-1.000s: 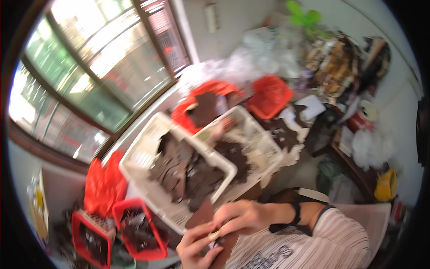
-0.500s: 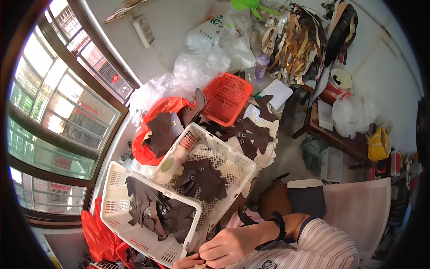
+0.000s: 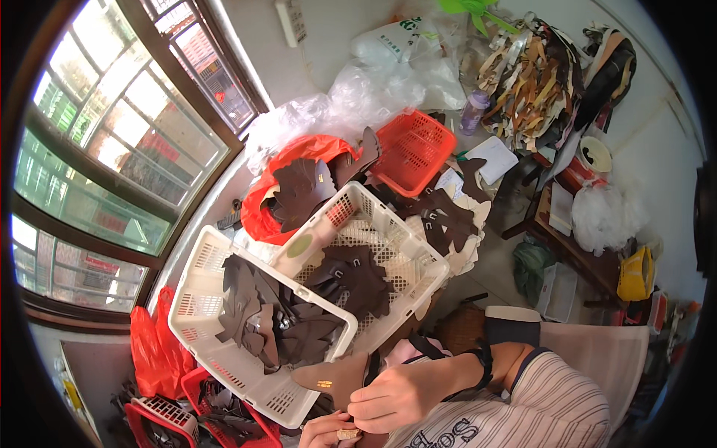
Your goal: Inspecting and sorting brown leather shoe upper components into various plastic baskets.
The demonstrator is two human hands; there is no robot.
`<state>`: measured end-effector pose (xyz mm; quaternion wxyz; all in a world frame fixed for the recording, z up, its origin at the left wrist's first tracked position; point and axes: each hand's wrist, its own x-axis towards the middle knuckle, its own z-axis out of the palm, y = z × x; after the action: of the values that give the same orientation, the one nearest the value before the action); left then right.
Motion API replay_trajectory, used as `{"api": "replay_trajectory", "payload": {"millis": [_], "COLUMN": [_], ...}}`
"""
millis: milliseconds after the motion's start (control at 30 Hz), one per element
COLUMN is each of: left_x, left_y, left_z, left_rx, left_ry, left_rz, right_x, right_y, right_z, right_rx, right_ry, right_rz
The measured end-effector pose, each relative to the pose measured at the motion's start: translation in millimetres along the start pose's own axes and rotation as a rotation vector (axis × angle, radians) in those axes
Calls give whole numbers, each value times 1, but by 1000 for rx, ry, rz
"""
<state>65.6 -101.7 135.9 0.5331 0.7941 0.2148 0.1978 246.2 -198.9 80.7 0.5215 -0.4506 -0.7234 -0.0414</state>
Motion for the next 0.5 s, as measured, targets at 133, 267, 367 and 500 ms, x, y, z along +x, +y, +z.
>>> {"api": "replay_trajectory", "payload": {"millis": [133,267,367,500], "left_x": [3,0,-2,1], "left_y": [0,-10,-6,-3], "left_z": [-10,-20,-23,-22], "left_rx": [-108,-220,-143,-172], "left_ry": [-50,-181,-213,-238], "left_rz": [-79,30,37,35], "right_x": [8,11,5,9], "right_y": [1,-5,-6,-11], "right_z": [-2,1,6,-1], "right_rx": [170,435,501,467], "right_ry": [16,10,17,-35], "right_rz": [28,86,124,155]}}
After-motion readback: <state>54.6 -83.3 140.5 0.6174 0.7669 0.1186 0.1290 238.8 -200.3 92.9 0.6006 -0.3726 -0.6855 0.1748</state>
